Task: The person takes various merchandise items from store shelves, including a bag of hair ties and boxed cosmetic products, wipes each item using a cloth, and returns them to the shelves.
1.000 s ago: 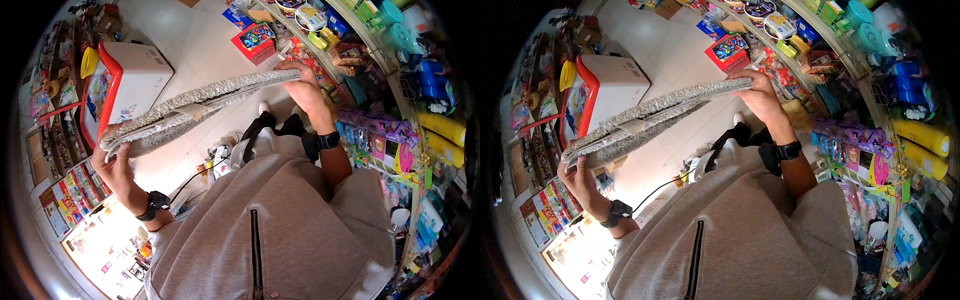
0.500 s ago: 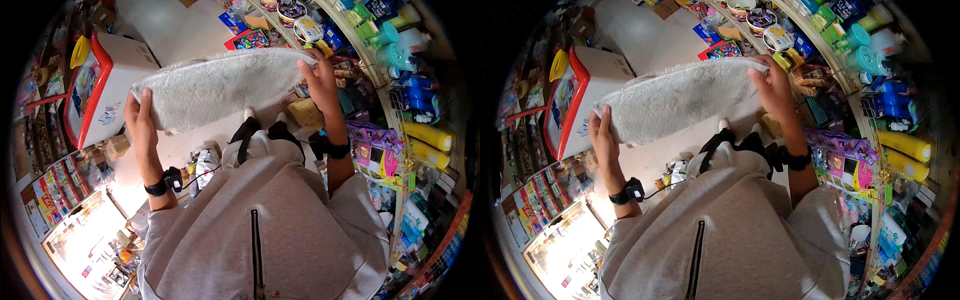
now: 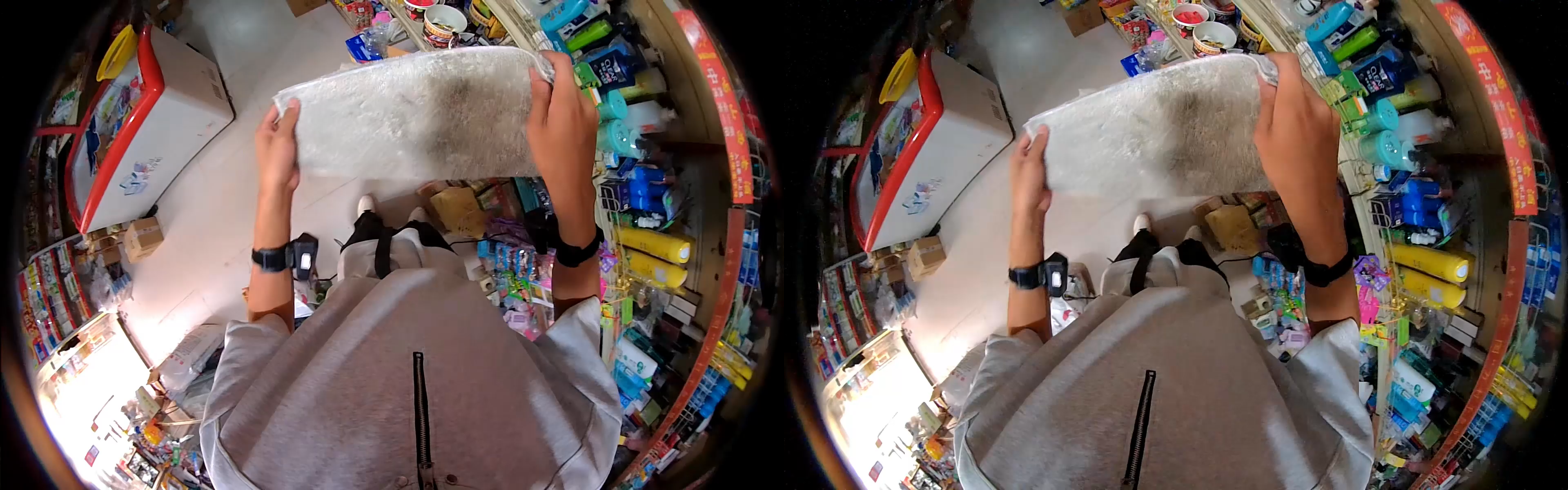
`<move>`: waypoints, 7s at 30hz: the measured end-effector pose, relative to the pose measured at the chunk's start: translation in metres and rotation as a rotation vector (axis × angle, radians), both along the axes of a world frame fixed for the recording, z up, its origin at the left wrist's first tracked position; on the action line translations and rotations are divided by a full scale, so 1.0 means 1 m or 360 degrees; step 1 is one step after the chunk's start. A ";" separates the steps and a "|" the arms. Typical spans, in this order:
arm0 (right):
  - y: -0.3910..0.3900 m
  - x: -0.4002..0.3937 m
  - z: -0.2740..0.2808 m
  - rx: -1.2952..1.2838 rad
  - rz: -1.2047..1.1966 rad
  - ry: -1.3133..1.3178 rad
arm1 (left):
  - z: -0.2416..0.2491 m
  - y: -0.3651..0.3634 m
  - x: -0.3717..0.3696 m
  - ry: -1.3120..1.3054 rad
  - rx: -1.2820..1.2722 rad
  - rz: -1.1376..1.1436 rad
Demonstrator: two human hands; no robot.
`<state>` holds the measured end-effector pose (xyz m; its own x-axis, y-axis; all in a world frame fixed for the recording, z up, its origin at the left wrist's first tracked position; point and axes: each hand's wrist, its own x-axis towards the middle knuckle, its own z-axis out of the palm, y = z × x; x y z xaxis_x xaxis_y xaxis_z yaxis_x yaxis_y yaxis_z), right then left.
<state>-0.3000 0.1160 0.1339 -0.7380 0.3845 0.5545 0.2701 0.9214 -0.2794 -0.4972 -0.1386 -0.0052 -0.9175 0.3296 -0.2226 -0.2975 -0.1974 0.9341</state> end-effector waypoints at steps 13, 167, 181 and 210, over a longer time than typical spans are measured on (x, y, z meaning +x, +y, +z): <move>0.009 -0.069 0.073 -0.0746 0.0342 -0.0249 | -0.102 0.151 -0.026 0.0587 -0.0246 0.0244; -0.072 0.006 -0.054 0.0244 0.0056 -0.0528 | -0.094 0.155 0.058 -0.1369 0.1464 -0.1154; -0.117 0.028 -0.082 -0.0273 -0.0229 -0.0198 | -0.084 0.098 0.068 -0.0458 0.0468 -0.1277; -0.132 0.017 -0.151 -0.2983 -0.0589 0.0850 | -0.111 0.059 0.039 -0.0593 0.0222 -0.1627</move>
